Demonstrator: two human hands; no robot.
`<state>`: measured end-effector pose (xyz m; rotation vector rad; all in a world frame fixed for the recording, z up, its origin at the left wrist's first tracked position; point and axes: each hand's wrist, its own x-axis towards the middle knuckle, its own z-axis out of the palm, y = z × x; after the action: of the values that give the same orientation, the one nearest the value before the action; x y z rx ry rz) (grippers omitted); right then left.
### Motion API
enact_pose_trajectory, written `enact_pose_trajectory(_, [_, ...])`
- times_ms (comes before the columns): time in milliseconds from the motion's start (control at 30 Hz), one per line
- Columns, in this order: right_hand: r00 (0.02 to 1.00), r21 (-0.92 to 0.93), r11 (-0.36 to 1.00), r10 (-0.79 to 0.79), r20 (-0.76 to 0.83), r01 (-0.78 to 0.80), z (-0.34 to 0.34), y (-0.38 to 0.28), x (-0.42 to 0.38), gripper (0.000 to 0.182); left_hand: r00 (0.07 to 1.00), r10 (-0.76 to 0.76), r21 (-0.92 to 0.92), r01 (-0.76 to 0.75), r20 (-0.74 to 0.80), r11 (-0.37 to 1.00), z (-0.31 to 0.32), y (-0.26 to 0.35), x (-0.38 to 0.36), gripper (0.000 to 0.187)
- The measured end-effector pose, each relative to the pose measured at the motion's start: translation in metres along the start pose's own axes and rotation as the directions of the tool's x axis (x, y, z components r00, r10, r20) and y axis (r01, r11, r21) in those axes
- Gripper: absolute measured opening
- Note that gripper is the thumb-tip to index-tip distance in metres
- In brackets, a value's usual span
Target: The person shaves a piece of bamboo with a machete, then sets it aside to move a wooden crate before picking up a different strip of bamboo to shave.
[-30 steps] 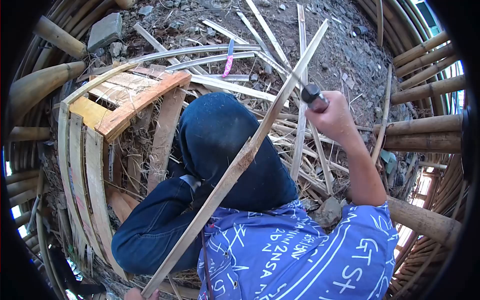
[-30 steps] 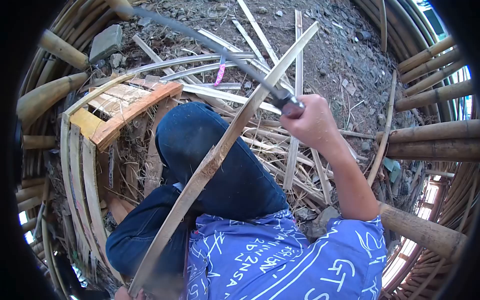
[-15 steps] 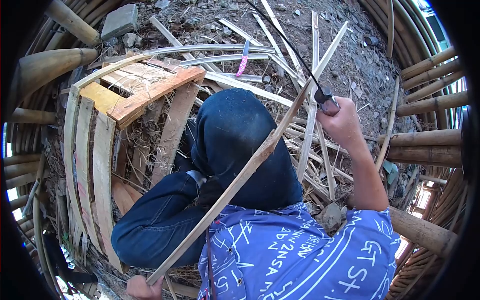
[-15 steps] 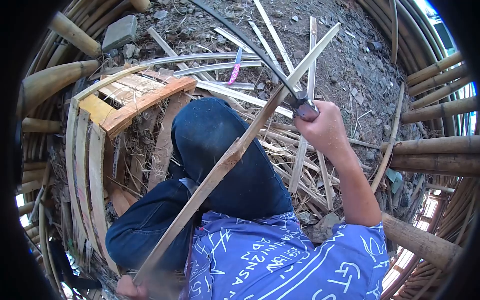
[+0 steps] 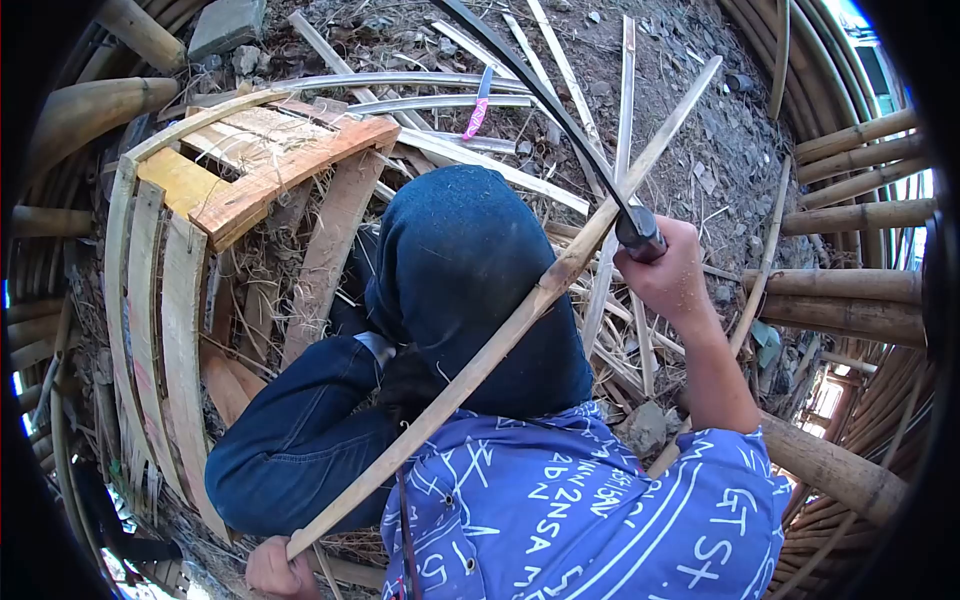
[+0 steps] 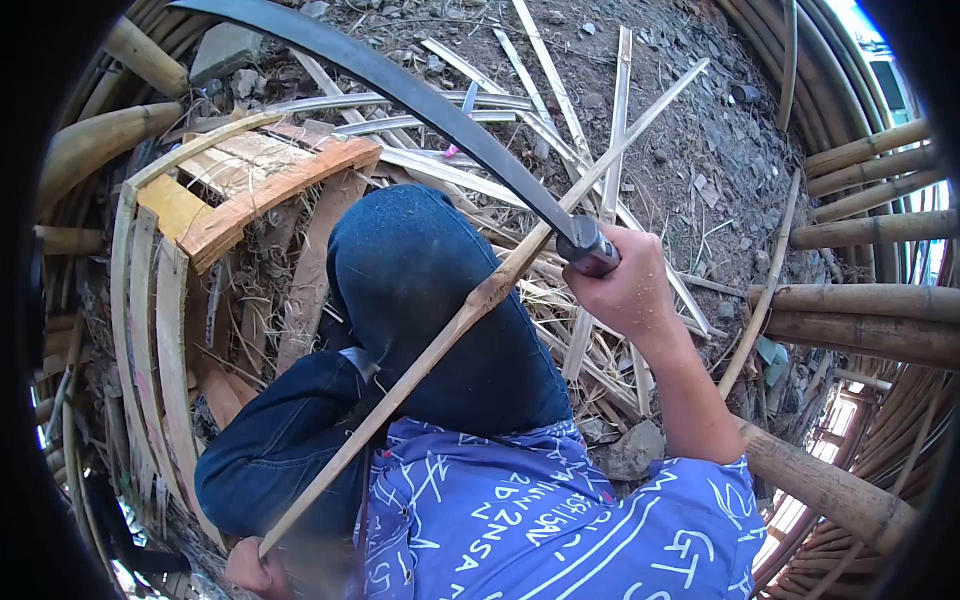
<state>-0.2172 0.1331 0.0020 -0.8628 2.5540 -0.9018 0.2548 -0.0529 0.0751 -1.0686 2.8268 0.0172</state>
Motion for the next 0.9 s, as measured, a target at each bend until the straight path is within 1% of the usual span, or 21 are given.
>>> enact_pose_trajectory(33, [1.000, -0.001, 1.000, 0.001, 0.005, -0.001, 0.001, 0.001, -0.001, 0.009, 1.000, -0.019, -0.041, 0.019, -0.013, 0.999, 0.000, 0.003, 0.001, 0.024])
enact_pose_trajectory(67, [1.000, -0.010, 1.000, -0.011, -0.016, 0.011, 0.002, 0.002, -0.001, 0.009, 1.000, -0.020, -0.041, 0.019, -0.011, 0.999, 0.003, 0.001, -0.004, 0.024])
enact_pose_trajectory(133, [0.999, -0.017, 1.000, -0.020, -0.037, 0.019, 0.003, 0.002, -0.003, 0.010, 0.997, -0.034, -0.078, 0.028, -0.070, 0.997, 0.017, -0.007, -0.015, 0.026])
enact_pose_trajectory(167, [0.999, 0.011, 1.000, -0.013, -0.044, 0.014, 0.004, 0.000, -0.002, 0.010, 0.997, -0.033, -0.076, 0.027, -0.070, 0.997, 0.027, -0.010, -0.014, 0.026])
enact_pose_trajectory(200, [0.999, 0.040, 0.999, -0.008, -0.051, 0.010, 0.005, -0.001, -0.001, 0.011, 0.989, 0.009, -0.133, -0.029, -0.149, 0.991, 0.037, -0.013, -0.012, 0.024])
enact_pose_trajectory(233, [0.999, 0.043, 0.999, -0.009, -0.053, 0.012, 0.006, -0.001, 0.000, 0.011, 0.972, 0.045, -0.183, -0.088, -0.229, 0.979, 0.042, -0.012, -0.009, 0.030])
enact_pose_trajectory(267, [0.999, 0.068, 0.998, 0.003, -0.045, 0.000, 0.007, -0.002, 0.001, 0.010, 0.972, 0.045, -0.179, -0.088, -0.231, 0.980, 0.044, -0.011, -0.009, 0.030])
enact_pose_trajectory(300, [0.999, 0.096, 0.995, 0.015, -0.036, -0.011, 0.008, -0.002, 0.002, 0.009, 0.994, -0.045, -0.256, 0.017, -0.104, 0.966, 0.045, -0.009, -0.011, 0.044])
enact_pose_trajectory(333, [0.999, 0.104, 0.995, 0.012, -0.034, -0.009, 0.009, -0.004, 0.004, 0.009, 0.991, -0.130, -0.316, 0.133, 0.031, 0.939, 0.044, -0.006, -0.014, 0.059])
enact_pose_trajectory(367, [0.998, 0.127, 0.991, 0.040, -0.041, -0.035, 0.010, -0.007, 0.004, 0.008, 0.990, -0.139, -0.305, 0.142, 0.033, 0.942, 0.040, -0.002, -0.013, 0.059])
enact_pose_trajectory(400, [0.997, 0.156, 0.986, 0.067, -0.043, -0.059, 0.012, -0.010, 0.005, 0.007, 0.978, -0.159, -0.385, 0.201, 0.138, 0.901, 0.037, 0.001, -0.008, 0.052])
enact_pose_trajectory(433, [0.996, 0.138, 0.990, 0.027, -0.081, -0.015, 0.014, -0.013, 0.005, 0.006, 0.954, -0.175, -0.453, 0.271, 0.243, 0.849, 0.033, 0.005, -0.005, 0.047])
enact_pose_trajectory(467, [0.996, 0.149, 0.989, 0.024, -0.087, -0.011, 0.014, -0.014, 0.004, 0.007, 0.949, -0.202, -0.434, 0.292, 0.242, 0.852, 0.032, 0.010, -0.002, 0.047])
enact_pose_trajectory(533, [0.994, 0.194, 0.981, 0.030, -0.106, -0.009, 0.018, -0.013, 0.000, 0.008, 0.988, -0.116, -0.405, 0.148, 0.101, 0.902, 0.032, 0.020, 0.007, 0.050])
enact_pose_trajectory(567, [0.992, 0.199, 0.980, 0.029, -0.120, -0.004, 0.017, -0.017, -0.002, 0.006, 0.985, -0.145, -0.392, 0.172, 0.098, 0.904, 0.028, 0.024, 0.015, 0.050])
enact_pose_trajectory(633, [0.991, 0.226, 0.974, 0.037, -0.130, -0.006, 0.017, -0.008, -0.007, 0.006, 0.943, -0.092, -0.501, 0.252, 0.321, 0.828, 0.023, 0.032, 0.035, 0.049])
enact_pose_trajectory(667, [0.993, 0.234, 0.972, 0.014, -0.117, 0.013, 0.016, -0.014, -0.009, 0.006, 0.941, -0.119, -0.498, 0.271, 0.316, 0.824, 0.024, 0.035, 0.043, 0.049])
enact_pose_trajectory(733, [0.993, 0.203, 0.979, 0.003, -0.119, 0.022, 0.007, -0.029, -0.013, 0.006, 0.939, -0.019, -0.596, 0.233, 0.342, 0.769, 0.031, 0.044, 0.057, 0.047])
enact_pose_trajectory(767, [0.994, 0.206, 0.978, -0.021, -0.109, 0.043, 0.008, -0.031, -0.015, 0.006, 0.941, -0.042, -0.597, 0.247, 0.336, 0.763, 0.032, 0.052, 0.067, 0.047])
enact_pose_trajectory(833, [0.993, 0.268, 0.960, -0.052, -0.103, 0.077, 0.010, -0.034, -0.020, 0.006, 0.944, 0.025, -0.702, 0.228, 0.330, 0.675, 0.033, 0.072, 0.089, 0.047])
enact_pose_trajectory(900, [0.997, 0.333, 0.940, -0.057, -0.060, 0.074, 0.013, -0.039, -0.025, 0.006, 0.950, 0.039, -0.728, 0.209, 0.309, 0.653, 0.038, 0.092, 0.108, 0.046])
